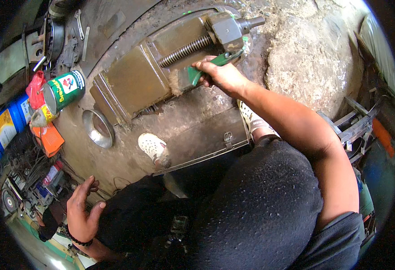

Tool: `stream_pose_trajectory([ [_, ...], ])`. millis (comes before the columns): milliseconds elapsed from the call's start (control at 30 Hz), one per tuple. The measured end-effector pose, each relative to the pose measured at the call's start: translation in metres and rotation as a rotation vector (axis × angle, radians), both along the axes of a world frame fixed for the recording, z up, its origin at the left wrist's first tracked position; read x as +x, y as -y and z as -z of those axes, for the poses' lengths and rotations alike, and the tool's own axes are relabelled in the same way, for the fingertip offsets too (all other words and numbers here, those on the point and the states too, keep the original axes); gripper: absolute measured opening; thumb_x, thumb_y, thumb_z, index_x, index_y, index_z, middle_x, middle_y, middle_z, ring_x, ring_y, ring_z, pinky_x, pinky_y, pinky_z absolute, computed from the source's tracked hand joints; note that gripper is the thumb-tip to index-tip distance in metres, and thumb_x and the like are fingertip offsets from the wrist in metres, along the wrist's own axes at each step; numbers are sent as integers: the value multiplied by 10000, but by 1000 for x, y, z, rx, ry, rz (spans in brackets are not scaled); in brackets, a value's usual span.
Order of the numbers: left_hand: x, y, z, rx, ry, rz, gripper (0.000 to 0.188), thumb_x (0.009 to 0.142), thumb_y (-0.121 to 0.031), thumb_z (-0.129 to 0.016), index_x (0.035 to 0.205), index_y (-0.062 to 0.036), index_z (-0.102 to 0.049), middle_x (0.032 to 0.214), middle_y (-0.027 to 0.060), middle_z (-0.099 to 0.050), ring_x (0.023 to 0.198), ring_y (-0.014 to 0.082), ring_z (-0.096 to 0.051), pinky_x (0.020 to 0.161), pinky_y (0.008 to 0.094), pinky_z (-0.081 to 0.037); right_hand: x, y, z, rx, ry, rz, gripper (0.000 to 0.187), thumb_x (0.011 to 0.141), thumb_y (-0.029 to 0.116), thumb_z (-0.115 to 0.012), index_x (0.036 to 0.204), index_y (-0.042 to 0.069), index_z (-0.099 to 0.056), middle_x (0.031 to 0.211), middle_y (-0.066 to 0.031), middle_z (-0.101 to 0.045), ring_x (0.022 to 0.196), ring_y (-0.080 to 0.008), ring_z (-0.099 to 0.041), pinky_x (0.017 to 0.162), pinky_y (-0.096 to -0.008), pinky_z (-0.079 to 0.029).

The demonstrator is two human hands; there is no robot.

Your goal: The person scoops a dark paste from a metal bowl and applies it to a metal vise using a brush. They repeatedly dip the brush into the bowl and spread the paste over the vise's screw and body.

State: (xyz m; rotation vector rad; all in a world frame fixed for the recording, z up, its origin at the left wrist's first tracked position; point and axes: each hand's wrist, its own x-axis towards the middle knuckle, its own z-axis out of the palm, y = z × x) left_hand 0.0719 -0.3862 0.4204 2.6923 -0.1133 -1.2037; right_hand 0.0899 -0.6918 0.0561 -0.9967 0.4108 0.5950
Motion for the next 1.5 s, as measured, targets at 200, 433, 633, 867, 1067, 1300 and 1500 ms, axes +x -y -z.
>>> stream_pose_trajectory([
  [200, 0, 0, 0, 13, -5, 26, 613, 740, -48, -708, 1318, 52, -527, 1117, 235, -652, 1040, 364, -647, 938, 394, -484, -2, 1, -1, -84, 5, -110, 343, 977, 269, -597, 1160, -17, -645, 830, -54, -633, 635, -109, -561, 585, -247, -456],
  [433, -2, 0, 1, -9, -1, -18, 606, 743, -45, -695, 1319, 48, -531, 1115, 228, -653, 1028, 357, -647, 934, 393, -485, 5, 5, -4, -82, 34, -72, 339, 969, 275, -616, 1137, -17, -661, 813, -68, -639, 650, -111, -576, 578, -248, -462],
  [633, -3, -2, 1, -7, -14, -25, 605, 745, -44, -690, 1321, 49, -531, 1115, 228, -652, 1040, 350, -645, 936, 394, -484, 4, 3, -9, -183, 84, -113, 349, 972, 271, -611, 1177, -8, -659, 802, -58, -643, 651, -112, -580, 592, -261, -463],
  [867, -5, -7, 0, -4, 5, -53, 599, 755, -60, -689, 1319, 61, -526, 1110, 235, -649, 1042, 350, -645, 934, 389, -486, 5, 16, -22, -432, 175, -349, 279, 951, 262, -624, 1106, 45, -708, 860, -39, -681, 677, -88, -574, 584, -256, -488],
  [1067, -8, -13, -1, -15, -4, -51, 606, 761, -89, -692, 1324, 59, -524, 1112, 232, -649, 1042, 352, -644, 938, 388, -486, -5, -10, -15, -611, 735, -389, 215, 884, 168, -681, 1045, 26, -700, 915, -147, -711, 884, -327, -691, 808, -374, -542],
  [1300, -10, -19, -2, -24, -3, -62, 607, 762, -96, -683, 1326, 62, -524, 1111, 229, -650, 1046, 350, -643, 946, 396, -482, -25, 7, -20, -493, 501, -442, 238, 902, 222, -651, 997, 7, -685, 838, -146, -700, 745, -241, -684, 696, -354, -541],
  [1500, -10, -20, -5, 18, -23, -82, 606, 763, -88, -684, 1327, 63, -522, 1118, 227, -645, 1057, 338, -639, 946, 394, -482, -35, -17, 18, -19, -530, 321, 207, 968, 238, -594, 1023, 39, -610, 769, -61, -616, 625, -149, -591, 562, -274, -463],
])
